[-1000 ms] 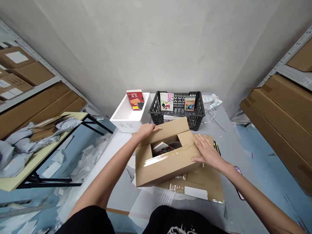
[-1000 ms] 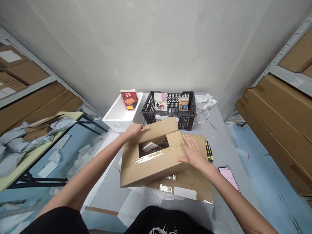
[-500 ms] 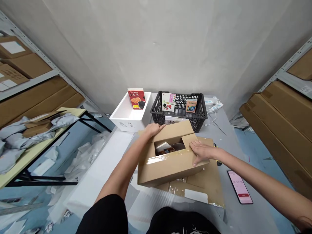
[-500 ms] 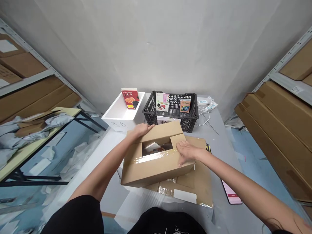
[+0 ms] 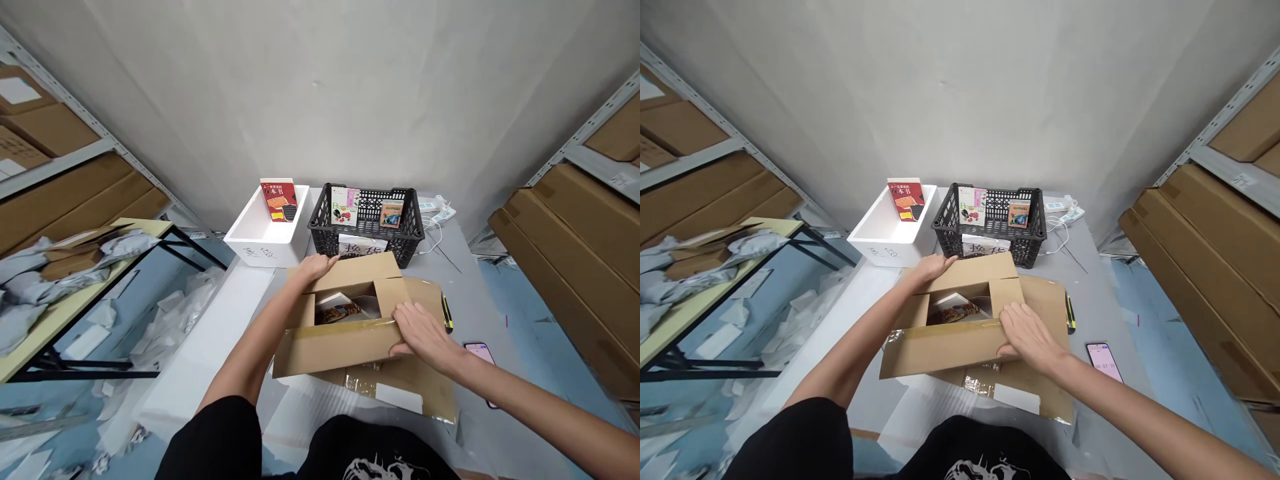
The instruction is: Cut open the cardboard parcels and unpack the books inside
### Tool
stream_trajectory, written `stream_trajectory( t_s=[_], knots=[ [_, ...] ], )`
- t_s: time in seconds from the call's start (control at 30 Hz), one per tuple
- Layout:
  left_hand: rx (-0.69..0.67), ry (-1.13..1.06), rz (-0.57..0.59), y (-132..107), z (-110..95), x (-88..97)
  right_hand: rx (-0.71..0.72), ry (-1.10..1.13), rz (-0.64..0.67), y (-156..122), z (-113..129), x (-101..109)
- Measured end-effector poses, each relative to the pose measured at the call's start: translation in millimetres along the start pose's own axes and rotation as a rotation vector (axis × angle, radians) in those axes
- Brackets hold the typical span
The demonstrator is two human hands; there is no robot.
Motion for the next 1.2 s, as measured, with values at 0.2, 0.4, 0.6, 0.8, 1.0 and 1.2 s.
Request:
stream_trajectory(
  t_s=[0.2, 0.4, 0.6, 0.8, 1.0, 1.2],
  knots=[
    [-0.015, 0.032, -0.072, -7.6, -13.4, 15.2, -0.018, -0.112, -0.098, -22.0, 26.3, -1.2],
    [-0.177, 0.123, -0.33, -87.6, -47.9, 38.6, -0.03, -0.052, -0.076, -28.1, 32.0, -14.1],
    [-0.047, 0.295, -0.143, -179.1, -32.7, 2.1, -0.003, 0.007, -0.039, -29.1, 24.0, -23.9],
    [0.357, 0.134, 0.256, -184.5, 21.4, -24.0, 0.061, 0.044, -0.072, -19.0, 29.8, -20.5],
    [0.335, -0.004, 0.317, -181.1, 30.0, -32.6, 0.126, 0.043, -0.068, -10.5, 35.7, -22.3],
    [0.308, -0.09, 0.323, -185.5, 45.1, -29.9, 0.165, 0.078, -0.07, -5.9, 38.4, -20.0]
  ],
)
Point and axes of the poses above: each hand's wrist, its own y-axis towards the middle knuckle, its own x-axis out of the back of the hand, z = x × y, the point moved 7 cm from there along y, towards the middle knuckle, and after that the axes turned 11 degrees about y, right-handed, at the moved point
